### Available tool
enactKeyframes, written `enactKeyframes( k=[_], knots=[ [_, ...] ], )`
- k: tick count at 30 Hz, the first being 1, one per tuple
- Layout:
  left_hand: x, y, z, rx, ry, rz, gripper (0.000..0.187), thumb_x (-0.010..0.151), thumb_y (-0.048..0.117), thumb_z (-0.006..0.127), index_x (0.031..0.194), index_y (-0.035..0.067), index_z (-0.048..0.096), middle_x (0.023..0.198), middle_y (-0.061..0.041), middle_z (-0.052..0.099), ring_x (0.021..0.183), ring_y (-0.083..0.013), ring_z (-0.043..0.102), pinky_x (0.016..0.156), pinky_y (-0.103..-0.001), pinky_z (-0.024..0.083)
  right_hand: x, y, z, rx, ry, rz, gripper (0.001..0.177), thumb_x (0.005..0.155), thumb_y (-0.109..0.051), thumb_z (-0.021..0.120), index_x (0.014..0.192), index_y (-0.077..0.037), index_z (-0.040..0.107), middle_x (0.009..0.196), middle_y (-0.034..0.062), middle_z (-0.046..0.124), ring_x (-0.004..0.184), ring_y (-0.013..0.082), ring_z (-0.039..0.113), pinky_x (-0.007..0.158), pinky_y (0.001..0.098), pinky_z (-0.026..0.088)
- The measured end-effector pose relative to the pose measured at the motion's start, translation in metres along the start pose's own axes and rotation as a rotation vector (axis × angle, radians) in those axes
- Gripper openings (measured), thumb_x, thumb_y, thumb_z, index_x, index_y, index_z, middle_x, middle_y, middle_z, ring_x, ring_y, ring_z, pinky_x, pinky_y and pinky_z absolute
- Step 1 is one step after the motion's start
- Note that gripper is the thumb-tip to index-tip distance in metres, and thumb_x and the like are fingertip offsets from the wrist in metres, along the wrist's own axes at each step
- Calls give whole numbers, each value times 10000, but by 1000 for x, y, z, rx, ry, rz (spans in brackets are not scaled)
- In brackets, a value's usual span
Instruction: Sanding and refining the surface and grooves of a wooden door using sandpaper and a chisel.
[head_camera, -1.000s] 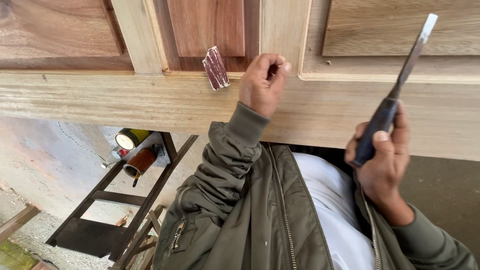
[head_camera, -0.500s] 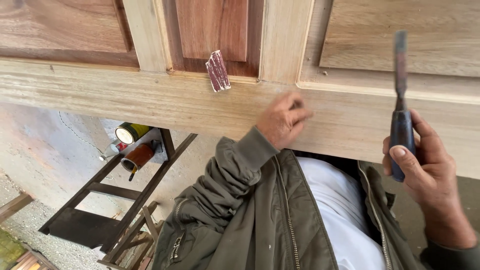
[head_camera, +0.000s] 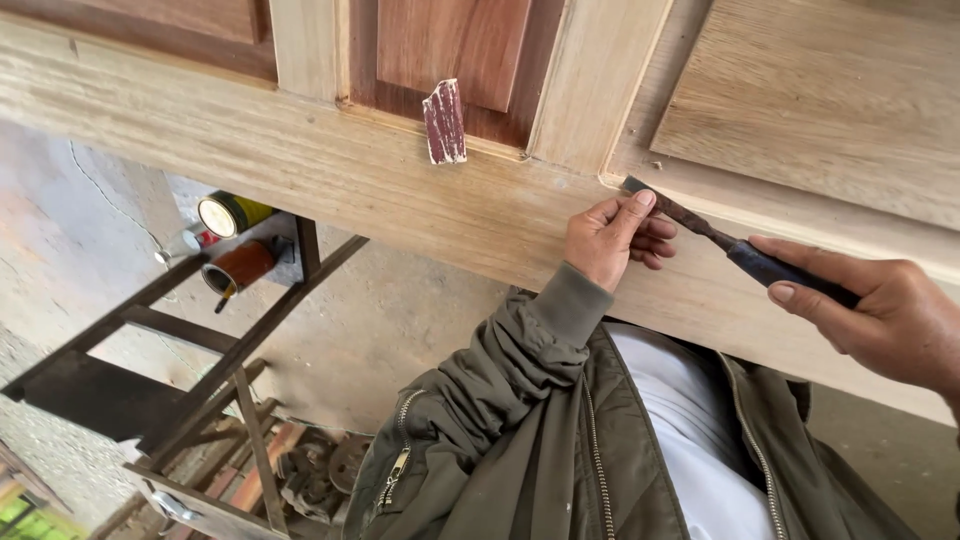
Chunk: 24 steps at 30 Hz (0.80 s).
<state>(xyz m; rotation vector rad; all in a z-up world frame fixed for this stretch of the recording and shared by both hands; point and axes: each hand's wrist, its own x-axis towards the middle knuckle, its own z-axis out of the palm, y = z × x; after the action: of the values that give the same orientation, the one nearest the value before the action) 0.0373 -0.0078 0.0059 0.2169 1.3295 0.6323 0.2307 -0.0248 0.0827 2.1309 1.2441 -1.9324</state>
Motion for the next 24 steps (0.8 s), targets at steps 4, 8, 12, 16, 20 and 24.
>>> enactKeyframes(
  k=[4,8,12,16,20,24],
  knots=[
    [2,-7,3,-108,85,2,293,778,274,557,748,-16,528,631,-179,581,475,-235,574,377,-250,460,11,-10,-15,-179,-42,-34,413,731,-181,565,1138,-256,580,410,66,414,328,175,278,329,263,262],
    [1,-6,7,-146,127,53,329,793,287,541,764,-40,525,604,-163,570,476,-239,573,384,-258,467,19,-21,-23,-377,-82,-5,414,744,-247,555,1149,-331,571,475,26,571,346,167,294,351,256,285],
    [1,-8,9,-160,144,63,326,793,291,540,751,-33,531,608,-163,572,482,-242,577,391,-254,466,20,-25,-26,-385,-75,-89,410,721,-226,553,1126,-284,566,865,-85,671,377,161,286,376,241,298],
    [1,-7,9,-184,145,76,304,814,269,521,757,-29,523,594,-155,562,488,-239,577,405,-256,468,23,-32,-28,-422,-71,-100,404,721,-227,563,1117,-308,571,781,-82,664,351,158,276,360,237,291],
    [0,-2,10,-202,163,101,287,819,255,513,738,-20,516,570,-144,553,475,-230,568,396,-257,462,24,-38,-27,-450,-75,-130,415,712,-233,549,1122,-296,553,1037,-96,608,351,174,326,392,244,342],
    [-1,-2,12,-218,158,80,274,813,241,522,746,-25,516,574,-145,557,479,-223,563,408,-260,462,23,-43,-31,-428,-66,-200,403,701,-190,557,1100,-248,563,1072,-62,583,286,157,292,293,240,317]
  ],
)
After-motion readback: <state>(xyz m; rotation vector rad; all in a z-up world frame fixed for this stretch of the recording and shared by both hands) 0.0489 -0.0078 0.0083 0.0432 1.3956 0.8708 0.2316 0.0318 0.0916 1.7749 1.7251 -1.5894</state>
